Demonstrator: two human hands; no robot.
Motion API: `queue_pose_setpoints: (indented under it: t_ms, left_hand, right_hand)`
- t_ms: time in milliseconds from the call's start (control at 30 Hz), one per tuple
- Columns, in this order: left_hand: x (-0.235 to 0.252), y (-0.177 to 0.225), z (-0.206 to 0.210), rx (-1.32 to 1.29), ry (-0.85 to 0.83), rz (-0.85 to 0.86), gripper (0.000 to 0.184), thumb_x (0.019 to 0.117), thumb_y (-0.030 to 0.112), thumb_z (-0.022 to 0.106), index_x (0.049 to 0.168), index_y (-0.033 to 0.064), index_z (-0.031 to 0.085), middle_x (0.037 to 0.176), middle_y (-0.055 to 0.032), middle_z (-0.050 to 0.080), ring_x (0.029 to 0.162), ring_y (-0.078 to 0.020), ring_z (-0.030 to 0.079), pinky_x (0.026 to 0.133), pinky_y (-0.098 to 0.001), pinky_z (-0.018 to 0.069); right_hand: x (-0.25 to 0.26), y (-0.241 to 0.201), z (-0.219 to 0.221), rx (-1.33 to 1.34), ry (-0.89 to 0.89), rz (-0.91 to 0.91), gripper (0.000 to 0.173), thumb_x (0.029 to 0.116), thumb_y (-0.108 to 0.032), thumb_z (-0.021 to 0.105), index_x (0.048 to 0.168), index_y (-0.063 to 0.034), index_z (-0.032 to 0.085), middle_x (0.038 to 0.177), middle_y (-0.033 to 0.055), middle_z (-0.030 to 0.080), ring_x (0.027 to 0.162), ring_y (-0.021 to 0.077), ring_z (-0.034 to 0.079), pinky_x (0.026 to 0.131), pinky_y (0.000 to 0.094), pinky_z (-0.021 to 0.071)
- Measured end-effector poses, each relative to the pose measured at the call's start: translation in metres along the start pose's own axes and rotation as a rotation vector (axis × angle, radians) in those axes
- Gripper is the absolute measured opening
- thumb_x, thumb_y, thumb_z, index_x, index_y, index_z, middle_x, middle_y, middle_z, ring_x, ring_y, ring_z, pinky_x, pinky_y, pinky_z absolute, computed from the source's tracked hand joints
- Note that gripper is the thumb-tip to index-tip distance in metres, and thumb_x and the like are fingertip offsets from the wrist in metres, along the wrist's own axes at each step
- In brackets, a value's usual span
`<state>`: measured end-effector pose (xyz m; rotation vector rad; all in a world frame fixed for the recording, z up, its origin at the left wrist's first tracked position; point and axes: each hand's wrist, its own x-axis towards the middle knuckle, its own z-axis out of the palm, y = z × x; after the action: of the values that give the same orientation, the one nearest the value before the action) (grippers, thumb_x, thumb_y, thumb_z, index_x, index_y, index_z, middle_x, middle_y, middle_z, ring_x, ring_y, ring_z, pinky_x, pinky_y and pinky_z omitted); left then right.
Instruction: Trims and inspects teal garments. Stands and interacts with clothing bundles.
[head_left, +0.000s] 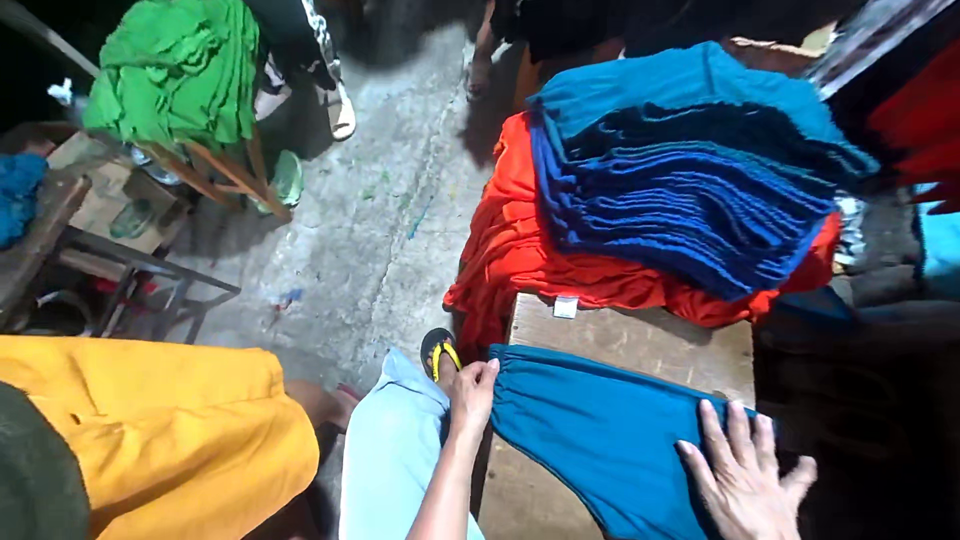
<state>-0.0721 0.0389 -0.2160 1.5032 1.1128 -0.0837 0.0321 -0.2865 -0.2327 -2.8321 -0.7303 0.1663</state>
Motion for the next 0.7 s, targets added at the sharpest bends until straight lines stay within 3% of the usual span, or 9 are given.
queue_pose_setpoints:
  t_ms: [33,100,233,467,533,600,667,700]
  left_hand:
    - [0.003,-0.002,-0.003,-0.043,-0.013,0.024,0.026,0.1036,0.023,0.061,0.105,-0.0015,0.070,0.099,-0.0161,0.067,0.094,-0.0239,0.063,0.088,-0.0434,0.0496]
    - [0.007,-0.004,-0.005,-0.077,-0.028,0.093,0.019,0.1006,0.018,0.065,0.106,-0.0005,0.068,0.094,-0.0127,0.066,0.084,-0.0191,0.062,0.081,-0.0386,0.0522]
    - [0.009,-0.007,-0.005,0.059,-0.043,0.159,0.027,0.1050,0.019,0.057,0.120,-0.0021,0.063,0.103,-0.0185,0.068,0.095,-0.0271,0.066,0.089,-0.0465,0.0520]
    - [0.021,-0.019,-0.001,-0.205,-0.072,0.122,0.020,0.1049,0.013,0.055,0.113,-0.0039,0.063,0.093,-0.0146,0.065,0.087,-0.0206,0.063,0.085,-0.0407,0.0518]
    - [0.012,-0.003,-0.008,-0.276,-0.124,0.110,0.020,0.1033,0.014,0.058,0.113,-0.0031,0.063,0.094,-0.0138,0.067,0.088,-0.0200,0.065,0.084,-0.0406,0.0535]
    - [-0.010,0.034,-0.018,-0.290,-0.251,0.149,0.026,0.1023,0.012,0.058,0.125,0.0000,0.059,0.100,-0.0128,0.068,0.091,-0.0203,0.066,0.084,-0.0405,0.0552]
    - [-0.043,0.079,-0.024,-0.238,-0.445,0.270,0.042,0.1023,0.011,0.056,0.143,0.0068,0.049,0.116,-0.0136,0.067,0.096,-0.0206,0.067,0.085,-0.0406,0.0567]
    - [-0.061,0.099,-0.025,-0.173,-0.529,0.356,0.048,0.1022,0.013,0.055,0.149,0.0105,0.045,0.122,-0.0127,0.066,0.097,-0.0195,0.067,0.084,-0.0400,0.0569]
  right_hand:
    - [0.000,0.001,0.002,-0.009,0.005,0.004,0.083,0.1024,-0.065,0.023,0.158,-0.0057,0.039,0.163,0.0277,0.029,0.149,0.0564,0.020,0.106,0.0865,0.0041]
    - [0.000,0.003,0.005,-0.015,0.035,0.007,0.084,0.1017,-0.066,0.021,0.157,-0.0059,0.040,0.162,0.0271,0.032,0.149,0.0562,0.022,0.106,0.0863,0.0047]
    - [-0.001,0.007,0.005,-0.020,0.024,0.007,0.087,0.1006,-0.068,0.019,0.158,-0.0060,0.039,0.162,0.0269,0.031,0.150,0.0556,0.020,0.107,0.0848,0.0055]
    - [0.000,0.012,0.011,-0.020,0.053,0.004,0.085,0.1004,-0.069,0.018,0.158,-0.0100,0.041,0.163,0.0231,0.032,0.150,0.0541,0.023,0.109,0.0828,0.0101]
    - [0.005,0.006,0.002,0.070,0.043,-0.014,0.084,0.0989,-0.068,0.028,0.155,-0.0073,0.045,0.161,0.0257,0.035,0.148,0.0559,0.025,0.106,0.0852,0.0107]
    - [0.019,-0.015,-0.031,0.327,0.001,-0.052,0.076,0.0968,-0.054,0.051,0.151,-0.0005,0.048,0.156,0.0266,0.043,0.145,0.0487,0.037,0.112,0.0747,0.0246]
    - [0.036,-0.055,-0.081,0.624,-0.010,-0.128,0.069,0.0956,-0.038,0.063,0.150,0.0019,0.047,0.148,0.0225,0.053,0.135,0.0357,0.054,0.111,0.0544,0.0445]
    - [0.041,-0.076,-0.107,0.718,-0.001,-0.194,0.068,0.0946,-0.034,0.066,0.150,0.0015,0.047,0.145,0.0208,0.056,0.131,0.0315,0.058,0.108,0.0497,0.0484]
